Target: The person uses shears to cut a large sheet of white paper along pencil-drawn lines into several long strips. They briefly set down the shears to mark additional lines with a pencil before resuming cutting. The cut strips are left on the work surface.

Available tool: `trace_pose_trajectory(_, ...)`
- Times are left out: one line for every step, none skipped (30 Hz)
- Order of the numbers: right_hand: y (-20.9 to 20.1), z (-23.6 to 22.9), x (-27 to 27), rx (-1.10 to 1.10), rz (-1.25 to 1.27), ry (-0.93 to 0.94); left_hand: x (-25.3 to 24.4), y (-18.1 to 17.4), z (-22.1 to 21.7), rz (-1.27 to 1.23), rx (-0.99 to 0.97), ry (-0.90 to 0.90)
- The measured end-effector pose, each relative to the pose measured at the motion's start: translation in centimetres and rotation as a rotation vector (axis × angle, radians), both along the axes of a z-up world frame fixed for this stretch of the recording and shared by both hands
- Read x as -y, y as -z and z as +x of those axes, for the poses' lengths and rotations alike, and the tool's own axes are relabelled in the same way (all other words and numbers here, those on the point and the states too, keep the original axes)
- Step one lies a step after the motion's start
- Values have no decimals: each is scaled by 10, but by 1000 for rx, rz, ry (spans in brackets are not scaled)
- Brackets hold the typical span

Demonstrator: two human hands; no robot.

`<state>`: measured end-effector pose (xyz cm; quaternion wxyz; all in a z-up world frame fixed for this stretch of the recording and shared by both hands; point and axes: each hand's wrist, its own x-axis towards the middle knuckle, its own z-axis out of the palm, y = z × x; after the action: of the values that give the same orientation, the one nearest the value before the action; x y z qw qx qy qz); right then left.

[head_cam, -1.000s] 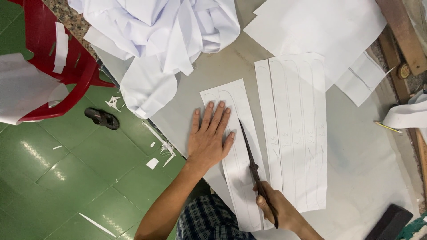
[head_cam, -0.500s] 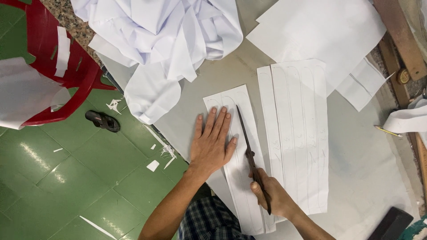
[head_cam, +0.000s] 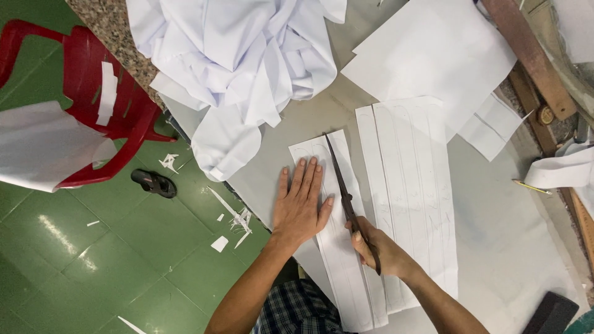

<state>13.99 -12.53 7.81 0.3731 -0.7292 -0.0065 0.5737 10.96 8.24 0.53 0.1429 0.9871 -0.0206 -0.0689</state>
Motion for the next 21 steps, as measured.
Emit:
trace_pose_trajectory(1, 0, -2, 19, 5, 44, 0, 1, 0, 22, -8, 1)
trace_pose_trajectory(1, 0, -4, 37, 11, 94, 0, 2, -1, 44, -17, 6)
trace_pose_trajectory(1, -3, -6, 45, 18, 101, -2, -3, 2, 50, -8, 13)
trace_pose_trajectory(1, -5, -8, 111, -3, 75, -4, -8, 4, -73, -133, 20)
trace_pose_trajectory(0, -8, -8, 177, -25, 49, -4, -14, 7, -195, -259, 26)
trace_pose_trajectory(8, -17, 1, 191, -21, 66, -5, -20, 7, -187, -247, 43)
trace_pose_trajectory(16, -26, 12, 231, -18, 95, -5, -25, 7, -177, -253, 32)
trace_pose_trajectory(26, -36, 23, 273, -14, 130, -4, -31, 8, -164, -257, 27)
trace_pose_trajectory(22, -49, 36, 289, -8, 153, -3, -23, 7, -153, -242, 50)
trace_pose_trajectory(17, -62, 51, 385, 28, 157, 0, -15, 6, -7, -143, 43)
trace_pose_trajectory(13, -76, 65, 481, 62, 161, 2, -8, 4, 137, -41, 34)
trace_pose_trajectory(7, -92, 81, 500, 65, 174, -6, -19, 18, 142, -21, 45)
trace_pose_trajectory(3, -108, 98, 469, 10, 250, -14, -32, 32, 147, -138, 53)
trace_pose_trajectory(-2, -125, 115, 434, -43, 324, -19, -45, 44, 153, -257, 58)
trace_pose_trajectory(-4, -143, 131, 448, -37, 336, -29, -25, 51, 160, -241, 66)
trace_pose_trajectory(-4, -160, 145, 422, -138, 400, -40, -4, 56, 282, -87, -12)
trace_pose_trajectory(-3, -178, 159, 394, -238, 464, -52, 17, 63, 400, 69, -93)
trace_pose_trajectory(6, -199, 175, 407, -229, 471, -43, 3, 55, 405, 85, -92)
trace_pose_trajectory(17, -219, 191, 418, -277, 509, -35, -11, 48, 575, 229, -91)
trace_pose_trajectory(28, -238, 207, 428, -327, 546, -26, -23, 39, 742, 373, -95)
trace_pose_trajectory(25, -250, 210, 441, -320, 551, -6, -24, 18, 745, 388, -98)
